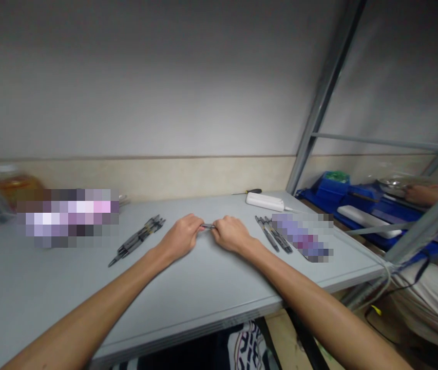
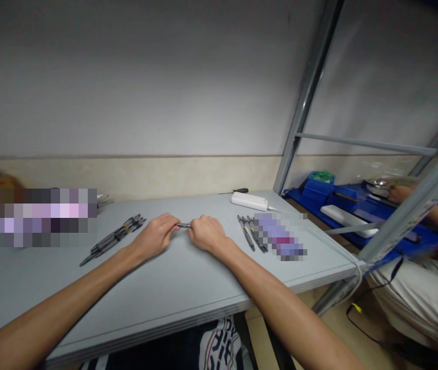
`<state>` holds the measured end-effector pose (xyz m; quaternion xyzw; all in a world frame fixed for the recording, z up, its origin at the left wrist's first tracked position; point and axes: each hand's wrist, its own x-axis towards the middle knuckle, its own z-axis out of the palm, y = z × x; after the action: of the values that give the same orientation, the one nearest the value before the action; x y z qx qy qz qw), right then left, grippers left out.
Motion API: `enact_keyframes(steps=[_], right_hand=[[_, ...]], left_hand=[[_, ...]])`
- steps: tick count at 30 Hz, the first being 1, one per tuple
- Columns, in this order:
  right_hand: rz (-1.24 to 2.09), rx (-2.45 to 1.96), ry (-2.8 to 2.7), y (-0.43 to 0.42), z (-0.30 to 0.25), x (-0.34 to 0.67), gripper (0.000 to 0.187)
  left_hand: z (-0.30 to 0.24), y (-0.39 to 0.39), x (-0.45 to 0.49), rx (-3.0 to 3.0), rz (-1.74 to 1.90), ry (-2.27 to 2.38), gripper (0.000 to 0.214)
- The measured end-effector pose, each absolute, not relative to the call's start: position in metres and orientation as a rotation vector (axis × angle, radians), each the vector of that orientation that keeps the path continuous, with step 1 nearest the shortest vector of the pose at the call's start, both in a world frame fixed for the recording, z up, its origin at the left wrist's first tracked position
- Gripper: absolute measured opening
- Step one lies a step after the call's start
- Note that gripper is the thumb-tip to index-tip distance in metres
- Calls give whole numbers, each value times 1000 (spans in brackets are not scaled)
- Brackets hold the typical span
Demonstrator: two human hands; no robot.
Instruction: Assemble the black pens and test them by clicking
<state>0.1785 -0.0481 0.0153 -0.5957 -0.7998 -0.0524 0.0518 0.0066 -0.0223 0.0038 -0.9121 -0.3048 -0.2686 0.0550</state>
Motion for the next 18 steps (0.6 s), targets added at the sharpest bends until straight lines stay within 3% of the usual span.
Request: enact_keyframes(steps=[5, 9, 14, 18], right_hand=[[-24, -1644, -2387, -43, 17, 187, 38], [273, -1323, -2226, -38, 27, 202, 31], [724, -1045, -1814, -33, 35, 207, 20], [954, -927, -1343, -28, 35, 195, 22]], left_hand=[[8, -22, 6, -2665, -786, -834, 24], [8, -15, -1, -2676, -909, -968, 20], [7, -14, -6, -2684, -980, -1068, 21], [9, -23, 3, -2816, -894, -1003, 25]])
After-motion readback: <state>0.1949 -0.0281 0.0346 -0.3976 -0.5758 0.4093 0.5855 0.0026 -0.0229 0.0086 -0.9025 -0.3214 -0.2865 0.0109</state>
